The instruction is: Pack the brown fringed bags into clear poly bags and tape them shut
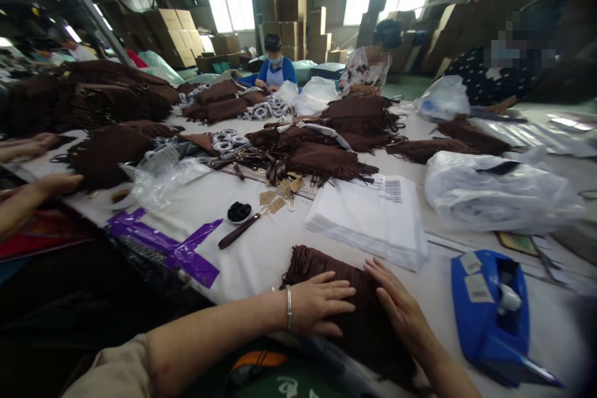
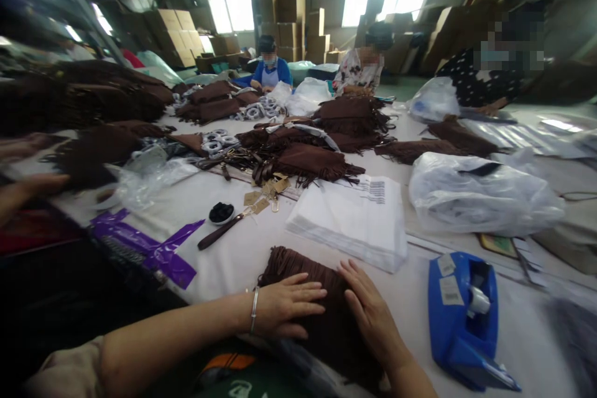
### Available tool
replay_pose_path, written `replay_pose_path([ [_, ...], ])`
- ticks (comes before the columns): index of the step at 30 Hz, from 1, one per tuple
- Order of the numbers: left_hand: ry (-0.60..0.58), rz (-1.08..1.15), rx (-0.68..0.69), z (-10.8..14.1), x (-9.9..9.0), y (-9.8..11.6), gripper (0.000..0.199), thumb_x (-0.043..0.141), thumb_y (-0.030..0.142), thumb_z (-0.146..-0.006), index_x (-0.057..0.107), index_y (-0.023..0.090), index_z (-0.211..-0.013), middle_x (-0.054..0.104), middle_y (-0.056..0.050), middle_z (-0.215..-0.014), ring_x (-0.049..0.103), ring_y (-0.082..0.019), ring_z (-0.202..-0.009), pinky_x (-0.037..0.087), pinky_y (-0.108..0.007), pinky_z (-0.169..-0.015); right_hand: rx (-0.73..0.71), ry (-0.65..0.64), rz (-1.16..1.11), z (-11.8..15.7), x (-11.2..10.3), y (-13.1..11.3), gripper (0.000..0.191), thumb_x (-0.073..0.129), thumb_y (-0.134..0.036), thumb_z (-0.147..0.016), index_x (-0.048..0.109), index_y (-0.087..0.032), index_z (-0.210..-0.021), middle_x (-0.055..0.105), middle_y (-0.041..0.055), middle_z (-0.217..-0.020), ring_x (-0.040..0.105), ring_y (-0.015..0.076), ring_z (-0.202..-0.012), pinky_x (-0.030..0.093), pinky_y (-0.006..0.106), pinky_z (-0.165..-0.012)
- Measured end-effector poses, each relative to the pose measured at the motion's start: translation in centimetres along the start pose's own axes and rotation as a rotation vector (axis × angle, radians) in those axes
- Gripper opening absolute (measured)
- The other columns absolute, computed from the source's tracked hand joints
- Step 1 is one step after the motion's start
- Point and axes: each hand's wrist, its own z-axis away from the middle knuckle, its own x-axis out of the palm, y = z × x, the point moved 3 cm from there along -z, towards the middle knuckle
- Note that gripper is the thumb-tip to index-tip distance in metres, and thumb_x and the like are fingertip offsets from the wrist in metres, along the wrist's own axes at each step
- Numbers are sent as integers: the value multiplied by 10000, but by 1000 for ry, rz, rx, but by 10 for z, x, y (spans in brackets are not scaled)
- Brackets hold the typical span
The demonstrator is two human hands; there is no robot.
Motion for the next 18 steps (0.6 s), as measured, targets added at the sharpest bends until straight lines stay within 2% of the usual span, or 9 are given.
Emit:
replay_pose_path([
  [2, 6, 29, -22, 20, -13, 3, 556, 519, 450, -889, 417, 165, -1354, 408, -122, -1438, 286, -224, -1384, 151, -433, -1172, -94, -102, 159, 5, 19, -7, 496, 454, -395, -900, 367, -346, -1386, 360, -27, -1469, 248, 229, -1383, 172, 494, -1155],
  [4, -39, 33, 1, 41, -17, 7, 584, 540, 462, -874, 400, 195, -1374, 404, -97, -1444, 267, -219, -1390, 138, -420, -1178, -147, -109, 267, 10, 29, -8, 565, 467, -391, -894, 282, -341, -1425, 319, -20, -1490, 231, 235, -1389, 165, 504, -1154],
  [7, -96, -33, 90, 61, -2, 13, 412, 480, 353, -924, 464, 279, -1328, 452, -19, -1416, 296, -170, -1376, 162, -365, -1181, -163, -107, 324, 12, 31, -5, 575, 437, -398, -907, 235, -335, -1441, 289, -20, -1504, 206, 226, -1397, 178, 498, -1152],
  [10, -24, -155, 100, 58, 19, 11, 350, 404, 223, -951, 524, 305, -1269, 468, 24, -1403, 299, -133, -1372, 194, -337, -1178, -157, -141, 341, 7, 26, -6, 565, 411, -399, -918, 216, -340, -1445, 296, -26, -1501, 205, 213, -1398, 192, 480, -1152],
  [12, 41, -233, 78, 50, 28, 7, 345, 402, 219, -952, 533, 296, -1262, 452, 24, -1415, 279, -139, -1381, 194, -359, -1180, -152, -146, 375, 3, 25, -10, 585, 411, -403, -916, 185, -340, -1453, 279, -20, -1508, 205, 219, -1398, 199, 482, -1146],
  [15, 104, -311, 83, 43, 30, 5, 328, 407, 240, -957, 543, 292, -1251, 459, 29, -1408, 256, -144, -1391, 174, -385, -1185, -193, -151, 494, 2, 31, -16, 628, 447, -438, -895, 172, -356, -1454, 254, -25, -1516, 198, 244, -1400, 188, 498, -1136],
  [18, 97, -349, 113, 52, 28, 13, 336, 416, 319, -957, 526, 289, -1273, 442, 33, -1419, 225, -155, -1403, 162, -401, -1188, -290, -105, 628, 8, 41, -16, 683, 495, -485, -855, 199, -339, -1453, 255, -16, -1515, 217, 267, -1393, 163, 486, -1131],
])
